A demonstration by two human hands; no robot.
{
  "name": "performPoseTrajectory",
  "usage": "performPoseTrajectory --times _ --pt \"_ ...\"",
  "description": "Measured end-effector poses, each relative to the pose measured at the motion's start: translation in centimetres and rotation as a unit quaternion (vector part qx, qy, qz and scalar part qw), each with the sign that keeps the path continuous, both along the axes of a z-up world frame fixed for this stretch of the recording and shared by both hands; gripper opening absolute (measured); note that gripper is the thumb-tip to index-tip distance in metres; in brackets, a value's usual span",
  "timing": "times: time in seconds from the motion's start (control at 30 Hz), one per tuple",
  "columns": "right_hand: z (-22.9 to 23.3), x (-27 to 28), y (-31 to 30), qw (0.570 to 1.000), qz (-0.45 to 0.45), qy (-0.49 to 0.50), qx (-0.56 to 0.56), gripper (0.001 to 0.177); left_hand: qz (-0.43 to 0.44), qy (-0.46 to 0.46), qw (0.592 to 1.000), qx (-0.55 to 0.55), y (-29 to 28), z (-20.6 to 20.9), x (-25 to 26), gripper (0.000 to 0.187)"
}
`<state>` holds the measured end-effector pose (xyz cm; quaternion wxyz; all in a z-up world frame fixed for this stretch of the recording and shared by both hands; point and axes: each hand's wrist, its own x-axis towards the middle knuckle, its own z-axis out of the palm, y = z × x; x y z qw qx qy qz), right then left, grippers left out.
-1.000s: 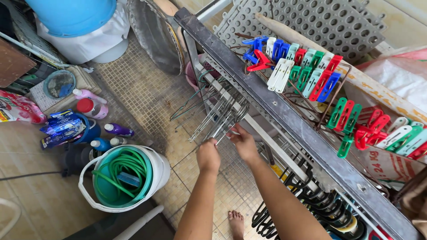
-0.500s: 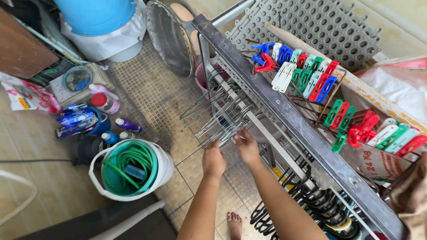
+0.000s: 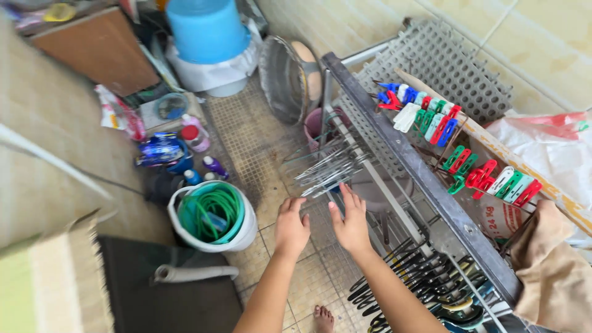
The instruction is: Removing shirts from hangers, folding them on a padded surface, and placing them into a laundry bin.
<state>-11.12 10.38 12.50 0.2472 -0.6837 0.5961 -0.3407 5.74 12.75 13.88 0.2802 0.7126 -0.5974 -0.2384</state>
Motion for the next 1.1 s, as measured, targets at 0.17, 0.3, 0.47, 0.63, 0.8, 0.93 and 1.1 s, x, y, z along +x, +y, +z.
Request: performPoseTrajectory --times 0.17,0.3,0.47,0.63,0.8,0.93,1.1 --pt "5.2 3.3 5.9 0.997 0.053 0.005 -0.060 0.058 0.060 0.003 0.998 -0.016 6.9 5.7 4.3 0.040" --pt "7.7 6.5 11.9 0.993 0.093 -0.005 -0.077 0.059 0.105 0.029 0.992 -0.064 14.4 10.0 7.5 0.039" --pt "10.8 11.1 20.4 0.985 0.153 -0.016 -0.076 0.061 0.153 -0.001 0.983 -0.099 24.5 13.0 11.8 0.038" --pt "13.0 15.7 28.7 0.969 0.227 -0.018 -0.098 0.062 0.202 -0.034 0.965 -0.161 36.1 17.0 15.7 0.036" --pt "14.2 20.0 34.5 0.944 0.306 -0.022 -0.122 0.063 0.268 -0.095 0.941 -0.182 45.4 16.6 19.6 0.037" --pt "15.3 23.1 37.5 0.922 0.366 -0.034 -0.117 0.060 0.324 -0.076 0.926 -0.181 50.1 15.4 21.3 0.034" --pt "15.1 27.2 38.4 0.890 0.436 -0.004 -0.136 0.063 0.374 -0.092 0.914 -0.125 52.3 11.8 23.1 0.039"
